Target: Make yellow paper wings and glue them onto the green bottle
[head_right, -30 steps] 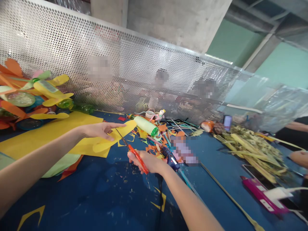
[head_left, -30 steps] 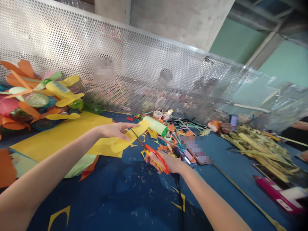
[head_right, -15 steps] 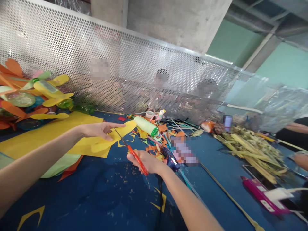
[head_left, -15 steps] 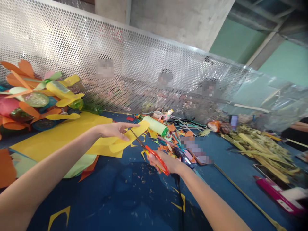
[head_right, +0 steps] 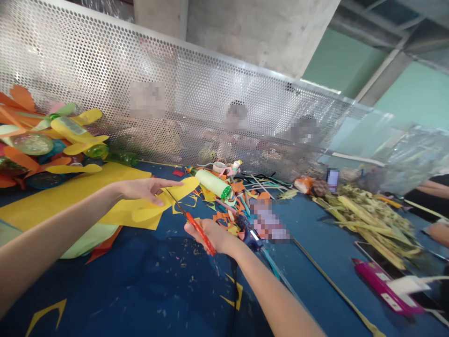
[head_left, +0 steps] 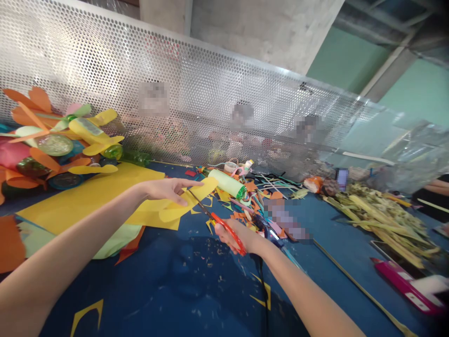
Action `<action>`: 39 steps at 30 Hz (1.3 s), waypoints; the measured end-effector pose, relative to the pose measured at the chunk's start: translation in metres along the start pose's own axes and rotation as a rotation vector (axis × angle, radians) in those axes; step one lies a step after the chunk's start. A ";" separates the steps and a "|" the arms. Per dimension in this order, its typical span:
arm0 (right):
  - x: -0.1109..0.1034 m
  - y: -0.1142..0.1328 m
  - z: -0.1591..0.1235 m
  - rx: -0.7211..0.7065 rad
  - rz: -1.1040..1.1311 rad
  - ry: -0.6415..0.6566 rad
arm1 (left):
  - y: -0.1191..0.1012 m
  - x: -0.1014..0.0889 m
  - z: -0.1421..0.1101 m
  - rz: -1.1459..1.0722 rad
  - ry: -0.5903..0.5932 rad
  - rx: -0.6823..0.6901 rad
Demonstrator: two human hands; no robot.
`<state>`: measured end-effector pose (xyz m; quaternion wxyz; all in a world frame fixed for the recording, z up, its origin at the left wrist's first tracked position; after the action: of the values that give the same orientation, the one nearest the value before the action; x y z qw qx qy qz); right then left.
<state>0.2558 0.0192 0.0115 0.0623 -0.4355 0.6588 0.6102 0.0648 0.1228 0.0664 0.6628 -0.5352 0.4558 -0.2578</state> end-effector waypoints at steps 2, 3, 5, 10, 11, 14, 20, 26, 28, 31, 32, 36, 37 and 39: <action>-0.001 0.002 0.000 -0.028 -0.034 -0.016 | 0.001 0.000 0.000 -0.005 0.000 -0.016; -0.001 0.004 -0.001 -0.048 -0.053 -0.025 | 0.001 0.000 0.000 -0.006 0.003 -0.025; -0.002 0.007 -0.001 -0.084 -0.096 -0.050 | 0.002 0.000 0.000 -0.002 0.017 -0.031; -0.003 0.010 -0.001 -0.120 -0.222 -0.145 | 0.004 -0.001 0.000 0.037 0.055 -0.019; -0.003 0.011 -0.001 -0.121 -0.244 -0.153 | 0.005 -0.001 0.000 0.039 0.057 -0.016; -0.003 0.013 -0.002 -0.125 -0.288 -0.154 | 0.006 -0.002 0.000 0.042 0.054 -0.006; -0.002 0.012 -0.003 -0.011 -0.201 -0.112 | 0.006 -0.001 0.000 0.039 0.068 -0.001; 0.004 0.007 -0.004 0.046 -0.014 -0.044 | 0.009 -0.001 0.001 0.049 0.074 -0.013; 0.004 0.005 -0.003 0.036 0.002 -0.049 | 0.009 -0.001 0.001 0.058 0.073 -0.005; 0.005 0.003 -0.001 0.025 0.036 -0.049 | 0.009 0.000 0.001 0.057 0.074 0.016; 0.005 0.002 -0.001 0.023 0.046 -0.048 | 0.008 0.000 0.001 0.052 0.075 0.020; 0.005 0.003 0.000 0.024 0.067 -0.052 | 0.007 0.000 0.001 0.033 0.078 0.008; 0.005 0.004 -0.001 0.024 0.068 -0.054 | 0.007 0.000 0.001 0.025 0.077 0.004; 0.005 0.006 -0.002 0.022 0.064 -0.055 | 0.007 0.000 0.001 0.007 0.077 -0.003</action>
<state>0.2496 0.0147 0.0137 0.0656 -0.3966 0.6770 0.6165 0.0642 0.1254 0.0599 0.6448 -0.5242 0.4834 -0.2752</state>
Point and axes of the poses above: each hand's wrist, its own z-axis towards the middle knuckle, its own x-axis out of the palm, y = z × x, the point moved 4 cm from there along z, towards the middle knuckle, and after that the axes turned 7 degrees about -z, right-handed, at the moved point
